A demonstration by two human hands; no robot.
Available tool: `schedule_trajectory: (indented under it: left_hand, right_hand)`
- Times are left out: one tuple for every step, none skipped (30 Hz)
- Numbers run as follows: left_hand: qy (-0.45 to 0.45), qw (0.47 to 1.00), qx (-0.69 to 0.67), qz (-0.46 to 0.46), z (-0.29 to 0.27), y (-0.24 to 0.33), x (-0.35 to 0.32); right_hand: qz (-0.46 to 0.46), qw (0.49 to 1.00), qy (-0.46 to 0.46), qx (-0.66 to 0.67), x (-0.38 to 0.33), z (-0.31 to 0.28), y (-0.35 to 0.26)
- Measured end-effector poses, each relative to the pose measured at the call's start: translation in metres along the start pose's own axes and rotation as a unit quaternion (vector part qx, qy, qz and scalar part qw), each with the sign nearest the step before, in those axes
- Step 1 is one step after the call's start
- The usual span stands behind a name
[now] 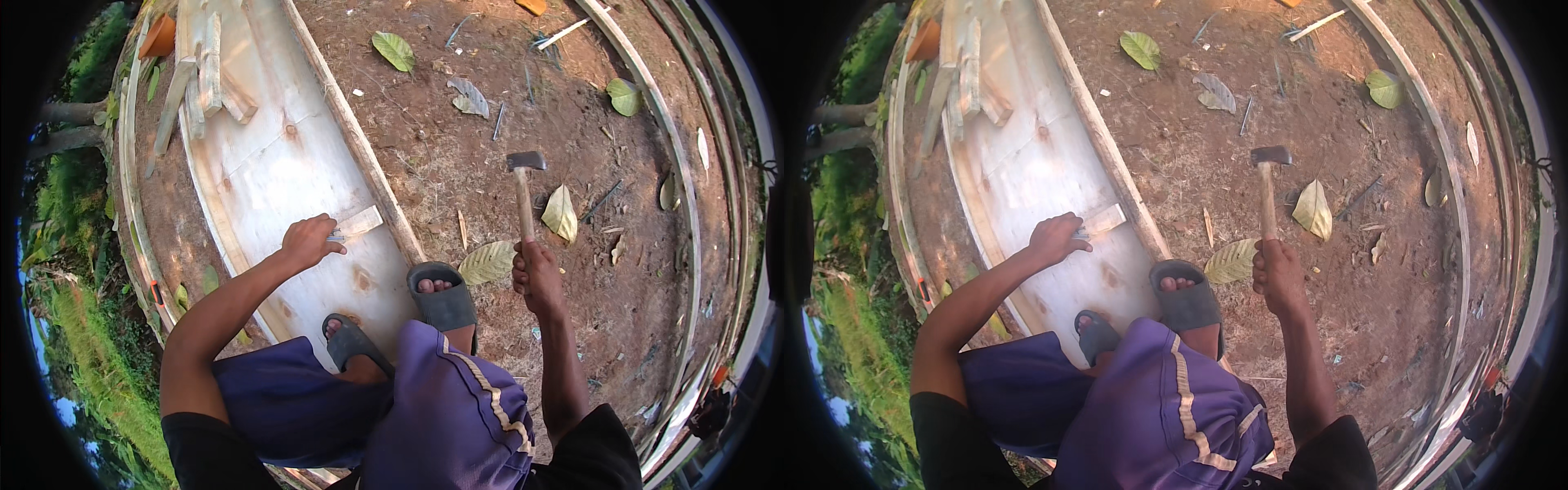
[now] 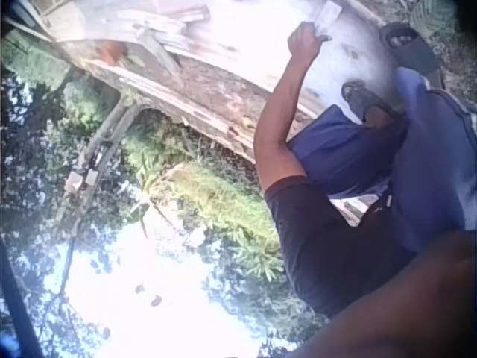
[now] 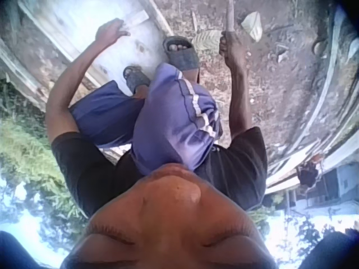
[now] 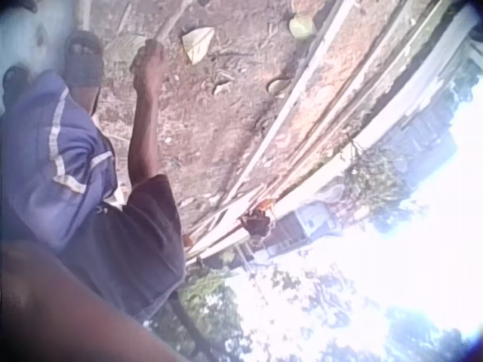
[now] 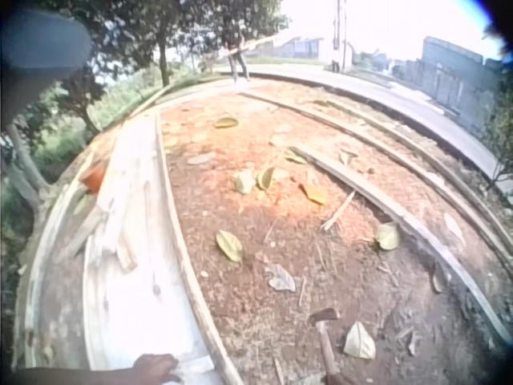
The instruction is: The person uses a hammer to drive nails into a wooden plank attached to a larger wooden structure. They repeatedly position nails and strike them to secure the plank in place.
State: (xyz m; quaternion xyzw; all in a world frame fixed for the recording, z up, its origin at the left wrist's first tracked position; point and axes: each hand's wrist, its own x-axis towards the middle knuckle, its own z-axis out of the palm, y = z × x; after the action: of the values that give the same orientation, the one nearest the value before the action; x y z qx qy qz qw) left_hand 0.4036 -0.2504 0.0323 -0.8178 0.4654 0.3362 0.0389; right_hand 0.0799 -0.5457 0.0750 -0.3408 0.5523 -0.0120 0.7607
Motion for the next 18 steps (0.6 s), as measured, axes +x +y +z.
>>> schedule_trajectory:
  left_hand:
    - [0.022,1.0,-0.011,0.006,0.002,-0.003,-0.002]
    - [0.044,0.999,-0.022,0.011,0.007,-0.008,-0.006]
    - [0.066,0.997,-0.036,0.022,0.009,-0.007,-0.005]
    - [0.059,0.997,-0.035,0.021,0.009,-0.002,-0.002]
    - [0.052,0.998,-0.034,0.021,0.005,0.004,0.004]
    - [0.045,0.998,-0.031,0.017,0.002,0.007,0.006]
    - [0.027,0.999,-0.019,0.007,0.001,0.006,0.006]
    - [0.012,1.0,-0.008,-0.004,0.001,0.003,0.005]
    - [-0.002,1.0,0.003,-0.017,0.0,0.003,0.005]
    - [0.002,1.0,0.008,-0.012,0.0,0.004,0.005]
    - [0.002,1.0,0.014,-0.004,0.001,0.004,0.006]
    - [0.003,1.0,0.02,0.005,0.001,0.003,0.007]
    - [0.021,1.0,0.008,0.013,0.001,0.002,0.008]
    - [0.035,0.999,-0.01,0.015,0.007,-0.001,0.0]
    - [0.054,0.998,-0.026,0.02,0.009,-0.004,-0.003]
    - [0.066,0.997,-0.027,0.024,0.008,-0.008,-0.002]
    - [0.076,0.996,-0.032,0.029,0.012,-0.009,-0.004]
    - [0.086,0.995,-0.037,0.035,0.014,-0.008,-0.005]
  right_hand:
    - [-0.086,0.993,0.056,0.049,0.011,-0.031,-0.017]
    - [-0.152,0.972,0.136,0.12,0.019,-0.048,-0.04]
    - [-0.221,0.947,0.147,0.18,0.034,-0.087,-0.056]
    - [-0.222,0.946,0.161,0.173,0.036,-0.077,-0.044]
    - [-0.224,0.944,0.175,0.166,0.034,-0.046,-0.025]
    - [-0.223,0.943,0.186,0.161,0.031,-0.007,-0.003]
    - [-0.222,0.942,0.195,0.156,0.027,0.027,0.016]
    - [-0.222,0.942,0.203,0.15,0.024,0.042,0.026]
    - [-0.158,0.973,0.136,0.103,0.02,0.041,0.029]
    - [-0.092,0.992,0.068,0.053,0.014,0.039,0.034]
    - [-0.025,1.0,0.005,0.006,0.006,0.037,0.042]
    - [0.042,0.997,-0.059,-0.041,0.0,0.036,0.049]
    - [0.108,0.983,-0.123,-0.088,-0.003,0.036,0.052]
    - [0.09,0.994,-0.046,-0.042,-0.006,0.022,0.032]
    - [0.031,0.999,0.002,0.041,0.001,-0.003,0.018]
    - [-0.041,0.991,0.071,0.109,0.014,-0.031,0.001]
    - [-0.11,0.964,0.152,0.186,0.031,-0.062,-0.015]
    - [-0.203,0.934,0.167,0.241,0.043,-0.093,-0.029]
